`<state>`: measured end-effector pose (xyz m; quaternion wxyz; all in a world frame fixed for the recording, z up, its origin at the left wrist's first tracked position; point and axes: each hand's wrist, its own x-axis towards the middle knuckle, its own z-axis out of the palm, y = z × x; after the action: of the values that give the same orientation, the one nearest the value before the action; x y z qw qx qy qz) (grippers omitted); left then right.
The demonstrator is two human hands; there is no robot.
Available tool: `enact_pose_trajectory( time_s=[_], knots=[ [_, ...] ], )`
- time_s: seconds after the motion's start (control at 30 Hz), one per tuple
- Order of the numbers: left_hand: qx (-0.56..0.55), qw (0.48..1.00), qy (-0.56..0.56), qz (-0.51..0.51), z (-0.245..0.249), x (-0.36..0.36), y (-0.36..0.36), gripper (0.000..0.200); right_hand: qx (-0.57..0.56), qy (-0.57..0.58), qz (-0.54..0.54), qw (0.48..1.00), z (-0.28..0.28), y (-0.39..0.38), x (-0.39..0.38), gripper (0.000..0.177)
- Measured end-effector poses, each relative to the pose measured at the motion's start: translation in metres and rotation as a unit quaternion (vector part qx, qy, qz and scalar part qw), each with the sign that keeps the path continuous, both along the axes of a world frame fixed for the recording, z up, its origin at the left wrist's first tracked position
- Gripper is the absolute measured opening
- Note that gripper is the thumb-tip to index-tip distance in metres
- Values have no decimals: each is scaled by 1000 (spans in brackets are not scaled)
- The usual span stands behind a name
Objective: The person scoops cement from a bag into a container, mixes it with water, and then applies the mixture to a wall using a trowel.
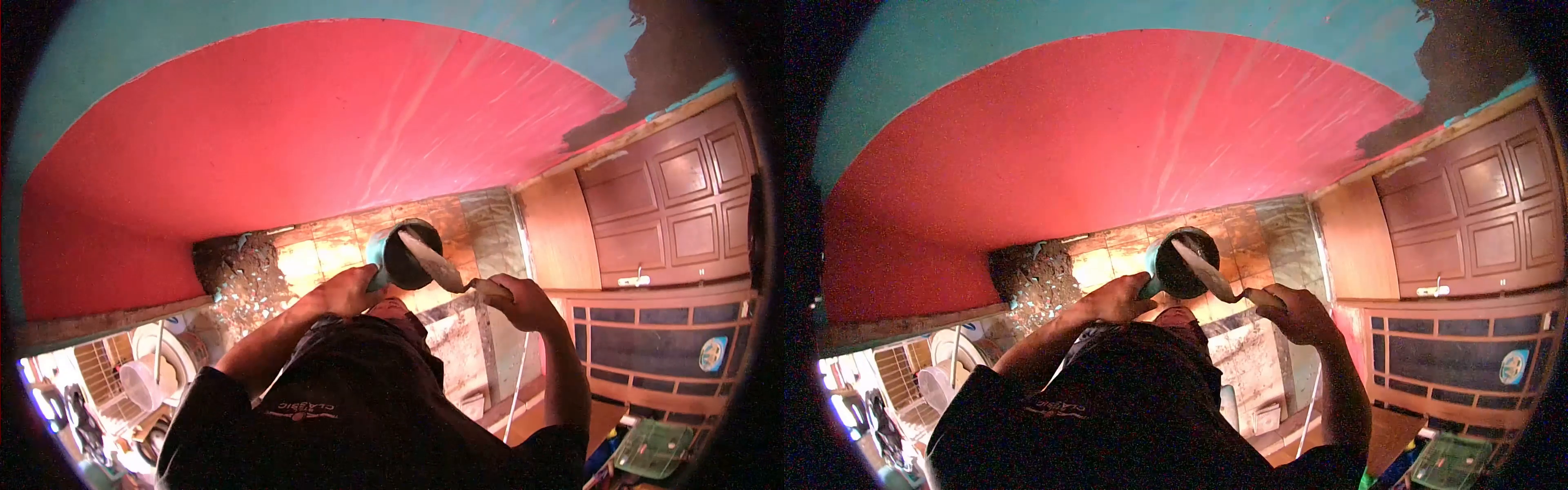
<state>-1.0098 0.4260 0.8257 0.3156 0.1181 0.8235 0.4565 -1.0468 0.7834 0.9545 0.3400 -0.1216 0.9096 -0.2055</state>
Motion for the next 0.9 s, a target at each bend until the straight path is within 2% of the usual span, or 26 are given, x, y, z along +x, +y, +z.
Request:
enact_pose_trajectory(
  time_s=[0.13,0.23,0.3,0.33,0.4,0.47,0.67,0.77,0.9],
  knots=[
    [-35,998,-48,18,15,-10,35,42,-32,180,116,976,-20,39,-31,46],
    [-17,998,-33,57,19,-10,59,39,-2,106,120,987,10,46,-56,39],
    [-23,995,-34,88,25,-12,75,52,44,91,138,985,27,52,-71,35],
    [-25,993,-38,107,27,-10,83,59,27,134,160,978,21,63,-77,36],
    [-12,993,-4,121,18,-10,94,47,-11,218,202,955,7,84,-91,36],
    [-19,992,22,123,14,-9,102,34,37,206,215,954,25,79,-101,38],
    [-27,987,100,120,7,-9,114,36,97,221,258,935,44,68,-119,36],
    [-30,987,102,120,12,-14,116,37,22,309,277,910,24,73,-126,28],
    [-41,984,135,111,20,-17,114,37,-28,217,266,939,12,68,-137,25]
  ],
)
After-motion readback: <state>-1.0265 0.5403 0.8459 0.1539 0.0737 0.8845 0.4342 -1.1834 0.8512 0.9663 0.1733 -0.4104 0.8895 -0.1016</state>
